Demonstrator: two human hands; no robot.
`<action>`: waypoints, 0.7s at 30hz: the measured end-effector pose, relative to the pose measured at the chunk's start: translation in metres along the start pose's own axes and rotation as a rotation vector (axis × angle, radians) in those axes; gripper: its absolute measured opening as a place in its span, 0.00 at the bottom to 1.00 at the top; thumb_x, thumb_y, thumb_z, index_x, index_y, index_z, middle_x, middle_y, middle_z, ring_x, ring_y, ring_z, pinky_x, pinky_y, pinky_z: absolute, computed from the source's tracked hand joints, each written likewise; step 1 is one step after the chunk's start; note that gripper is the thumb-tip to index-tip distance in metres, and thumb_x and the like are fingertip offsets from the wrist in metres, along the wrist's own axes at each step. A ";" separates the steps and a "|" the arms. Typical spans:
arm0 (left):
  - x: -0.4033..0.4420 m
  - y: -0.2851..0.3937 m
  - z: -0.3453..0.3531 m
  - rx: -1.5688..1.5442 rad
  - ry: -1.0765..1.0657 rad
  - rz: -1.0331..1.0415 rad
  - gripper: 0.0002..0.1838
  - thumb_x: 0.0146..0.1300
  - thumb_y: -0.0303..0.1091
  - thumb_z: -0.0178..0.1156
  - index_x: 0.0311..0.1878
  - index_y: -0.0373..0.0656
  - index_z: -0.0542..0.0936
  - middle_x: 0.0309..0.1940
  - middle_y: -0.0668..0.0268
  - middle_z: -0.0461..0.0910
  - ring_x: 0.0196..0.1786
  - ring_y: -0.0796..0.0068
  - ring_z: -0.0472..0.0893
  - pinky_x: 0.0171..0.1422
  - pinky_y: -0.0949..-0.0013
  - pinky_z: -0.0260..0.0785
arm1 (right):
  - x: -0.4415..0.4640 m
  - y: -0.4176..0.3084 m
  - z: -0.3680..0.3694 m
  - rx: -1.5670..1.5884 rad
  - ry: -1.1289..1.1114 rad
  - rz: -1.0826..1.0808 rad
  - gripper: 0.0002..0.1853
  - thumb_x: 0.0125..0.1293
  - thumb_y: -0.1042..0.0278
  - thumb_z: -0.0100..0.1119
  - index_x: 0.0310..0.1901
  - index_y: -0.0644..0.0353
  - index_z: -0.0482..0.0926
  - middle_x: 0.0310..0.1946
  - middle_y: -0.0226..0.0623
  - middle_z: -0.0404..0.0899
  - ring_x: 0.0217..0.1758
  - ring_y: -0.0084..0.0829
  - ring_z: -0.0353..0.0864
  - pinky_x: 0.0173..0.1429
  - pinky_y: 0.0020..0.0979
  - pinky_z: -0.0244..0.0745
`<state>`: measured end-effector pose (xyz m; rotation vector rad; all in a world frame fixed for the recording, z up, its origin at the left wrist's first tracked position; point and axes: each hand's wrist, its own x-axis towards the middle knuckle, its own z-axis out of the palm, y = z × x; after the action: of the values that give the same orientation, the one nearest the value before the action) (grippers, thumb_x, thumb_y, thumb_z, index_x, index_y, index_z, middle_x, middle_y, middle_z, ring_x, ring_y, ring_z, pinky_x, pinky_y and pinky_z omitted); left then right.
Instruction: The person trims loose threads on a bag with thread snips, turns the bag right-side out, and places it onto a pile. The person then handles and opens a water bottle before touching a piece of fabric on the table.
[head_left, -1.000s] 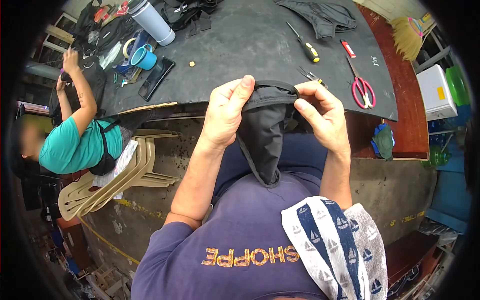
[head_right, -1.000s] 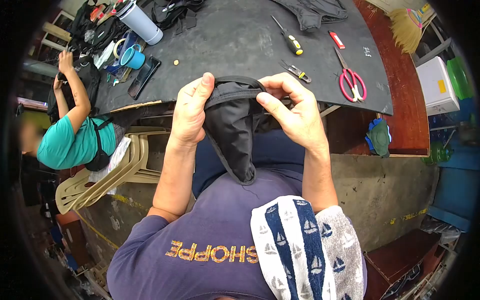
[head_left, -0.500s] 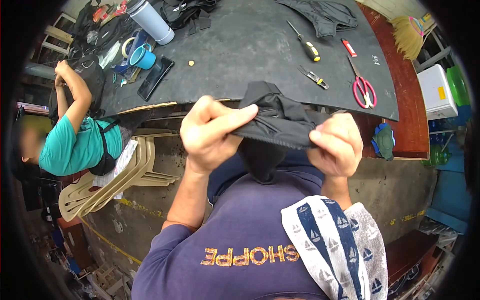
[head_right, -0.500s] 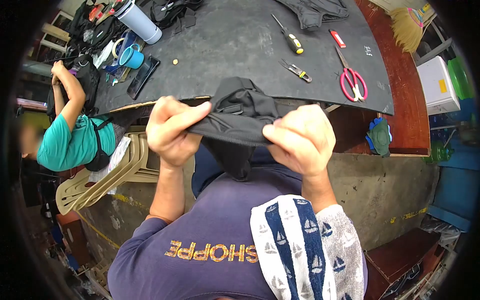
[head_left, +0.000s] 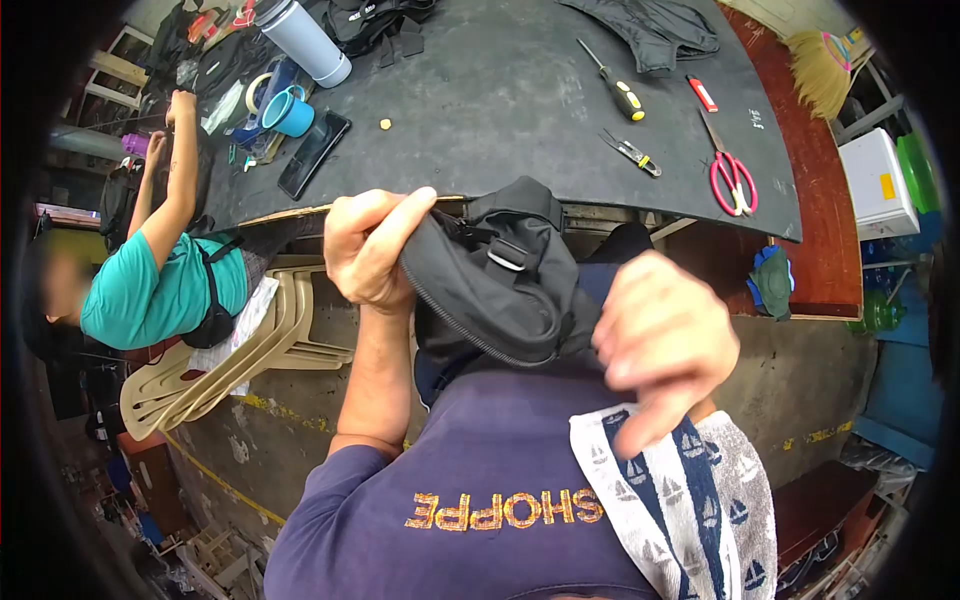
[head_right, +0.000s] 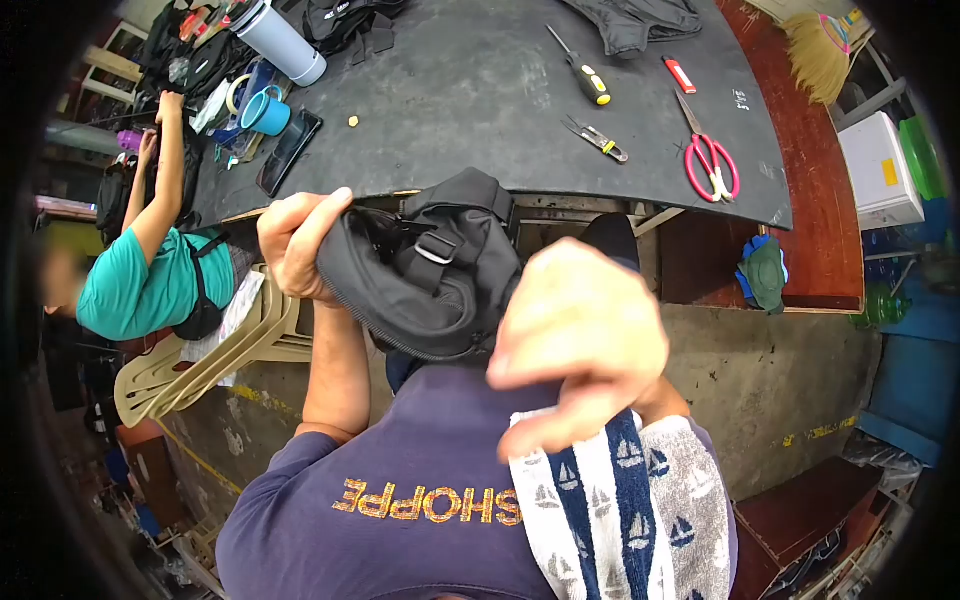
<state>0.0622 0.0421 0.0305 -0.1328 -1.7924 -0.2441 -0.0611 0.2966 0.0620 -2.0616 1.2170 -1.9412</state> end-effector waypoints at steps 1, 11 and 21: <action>-0.002 -0.001 -0.004 -0.040 -0.010 0.013 0.18 0.49 0.30 0.77 0.47 0.40 0.93 0.35 0.66 0.81 0.31 0.70 0.79 0.33 0.70 0.68 | 0.002 0.005 -0.002 -0.080 0.177 0.117 0.18 0.58 0.63 0.84 0.47 0.59 0.89 0.39 0.33 0.86 0.33 0.30 0.84 0.44 0.36 0.81; 0.000 0.013 -0.015 -0.173 -0.005 0.027 0.20 0.48 0.33 0.76 0.48 0.39 0.93 0.42 0.64 0.80 0.33 0.69 0.80 0.34 0.67 0.69 | 0.004 0.084 0.008 0.048 -0.089 0.945 0.17 0.67 0.60 0.80 0.48 0.62 0.87 0.45 0.32 0.86 0.50 0.22 0.82 0.54 0.28 0.77; 0.045 0.006 -0.049 -0.137 -0.202 -0.083 0.15 0.54 0.29 0.77 0.47 0.41 0.93 0.38 0.61 0.82 0.35 0.67 0.82 0.37 0.66 0.75 | 0.034 0.061 -0.005 0.012 0.126 0.859 0.17 0.59 0.66 0.88 0.33 0.61 0.82 0.26 0.21 0.80 0.31 0.14 0.75 0.35 0.25 0.70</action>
<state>0.0991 0.0344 0.0855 -0.1861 -1.9835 -0.4254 -0.0988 0.2379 0.0581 -1.0882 1.7114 -1.6230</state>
